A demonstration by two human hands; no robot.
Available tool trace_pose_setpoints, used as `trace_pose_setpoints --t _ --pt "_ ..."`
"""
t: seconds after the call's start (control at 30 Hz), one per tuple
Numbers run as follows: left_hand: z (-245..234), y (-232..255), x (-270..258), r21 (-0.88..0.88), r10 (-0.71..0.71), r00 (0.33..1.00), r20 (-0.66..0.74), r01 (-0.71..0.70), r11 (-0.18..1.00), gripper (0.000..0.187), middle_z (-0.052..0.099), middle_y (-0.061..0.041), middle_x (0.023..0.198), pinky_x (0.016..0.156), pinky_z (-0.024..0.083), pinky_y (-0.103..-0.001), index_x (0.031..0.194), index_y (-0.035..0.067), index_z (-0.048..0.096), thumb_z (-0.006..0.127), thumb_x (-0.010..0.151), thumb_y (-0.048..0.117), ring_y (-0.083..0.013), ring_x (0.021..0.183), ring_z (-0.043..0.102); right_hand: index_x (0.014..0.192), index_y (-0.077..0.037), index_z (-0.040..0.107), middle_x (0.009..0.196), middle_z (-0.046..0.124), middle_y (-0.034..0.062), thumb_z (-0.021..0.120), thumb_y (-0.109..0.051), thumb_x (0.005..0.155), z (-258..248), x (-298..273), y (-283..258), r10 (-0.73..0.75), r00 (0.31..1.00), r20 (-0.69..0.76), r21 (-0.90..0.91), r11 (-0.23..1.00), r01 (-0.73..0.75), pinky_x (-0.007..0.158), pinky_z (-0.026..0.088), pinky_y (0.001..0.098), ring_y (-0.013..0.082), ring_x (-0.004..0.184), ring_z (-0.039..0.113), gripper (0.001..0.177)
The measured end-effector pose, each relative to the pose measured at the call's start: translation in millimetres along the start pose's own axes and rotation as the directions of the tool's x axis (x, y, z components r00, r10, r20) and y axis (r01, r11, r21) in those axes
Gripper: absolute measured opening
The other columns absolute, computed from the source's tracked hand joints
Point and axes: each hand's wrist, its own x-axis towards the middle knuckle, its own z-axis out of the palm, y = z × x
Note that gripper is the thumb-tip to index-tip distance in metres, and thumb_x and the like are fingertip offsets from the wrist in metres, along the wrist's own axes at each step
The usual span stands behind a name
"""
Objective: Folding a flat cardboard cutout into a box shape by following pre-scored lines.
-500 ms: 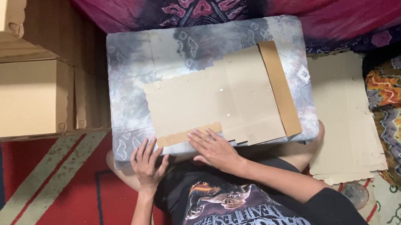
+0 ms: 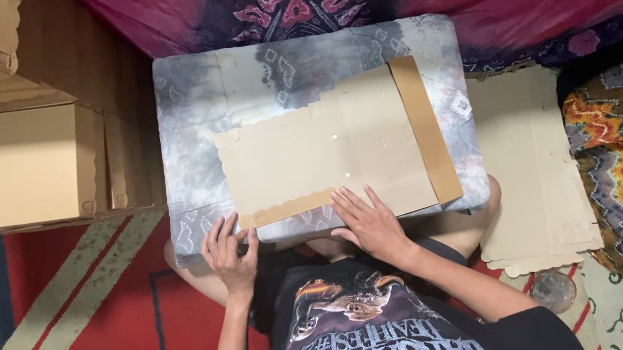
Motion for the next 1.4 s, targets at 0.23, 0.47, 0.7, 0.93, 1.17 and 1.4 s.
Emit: trace_pose_setpoints --t 0.23,0.47,0.7,0.93,1.17,1.4 --pt "-7.7 6.8 10.9 -0.043 -0.057 0.998 0.038 0.059 0.997 0.015 0.076 0.005 0.120 0.110 0.036 -0.043 0.083 0.021 0.068 0.078 0.092 0.025 -0.0222 0.119 0.067 0.138 -0.014 0.061 0.145 0.060 0.0047 0.053 -0.054 0.099 3.1 0.7 -0.5 0.054 0.991 -0.120 0.031 0.998 -0.050 0.115 0.034 0.0574 0.0241 0.141 0.048 0.056" --pt "-11.0 15.8 34.0 -0.077 -0.030 0.980 0.197 0.046 0.996 0.011 0.075 0.000 0.122 0.118 0.028 -0.052 0.095 0.018 0.072 0.079 0.091 0.026 -0.0188 0.125 0.065 0.144 -0.016 0.056 0.152 0.054 0.0034 0.056 -0.051 0.098 10.7 -6.8 9.5 0.144 0.980 -0.137 0.083 0.988 -0.134 0.117 0.024 0.0657 0.0243 0.147 0.042 0.057" --pt "11.4 30.4 44.6 0.032 0.119 0.920 0.374 -0.141 0.989 0.035 0.058 -0.006 0.149 0.120 0.017 -0.065 0.118 0.017 0.069 0.065 0.097 0.045 -0.0230 0.144 0.046 0.141 -0.014 0.058 0.156 0.050 0.0065 0.053 -0.051 0.102 -2.3 -2.6 36.2 0.229 0.958 -0.174 0.116 0.971 -0.211 0.118 0.020 0.0677 0.0273 0.151 0.035 0.054" --pt "27.9 44.5 22.7 0.008 0.167 0.903 0.395 -0.185 0.983 0.055 0.056 -0.012 0.149 0.124 0.022 -0.057 0.145 0.008 0.052 0.056 0.102 0.042 -0.0219 0.143 0.048 0.140 -0.015 0.060 0.157 0.047 0.0103 0.054 -0.053 0.100 13.7 28.7 13.7 0.125 0.971 -0.205 0.047 0.992 -0.118 0.120 0.015 0.0666 0.0295 0.150 0.036 0.056" --pt "25.0 64.3 22.2 0.088 0.137 0.830 0.541 -0.218 0.972 0.054 0.038 -0.015 0.162 0.125 0.017 -0.054 0.150 0.009 0.047 0.046 0.103 0.036 -0.0319 0.152 0.029 0.147 -0.015 0.052 0.154 0.050 0.0096 0.050 -0.056 0.101 38.0 73.7 -28.0 -0.023 0.973 -0.229 0.169 0.984 0.063 0.121 0.027 0.0546 0.0251 0.145 0.043 0.062" --pt "32.7 53.1 15.9 0.160 0.124 0.810 0.574 -0.259 0.953 0.064 0.041 -0.005 0.161 0.126 0.015 -0.051 0.156 0.015 0.039 0.044 0.098 0.040 -0.0210 0.151 0.033 0.143 -0.012 0.056 0.152 0.054 0.0069 0.049 -0.056 0.101 30.0 76.9 -27.3 -0.046 0.968 -0.248 0.149 0.985 0.085 0.121 0.031 0.0480 0.0235 0.144 0.046 0.061"
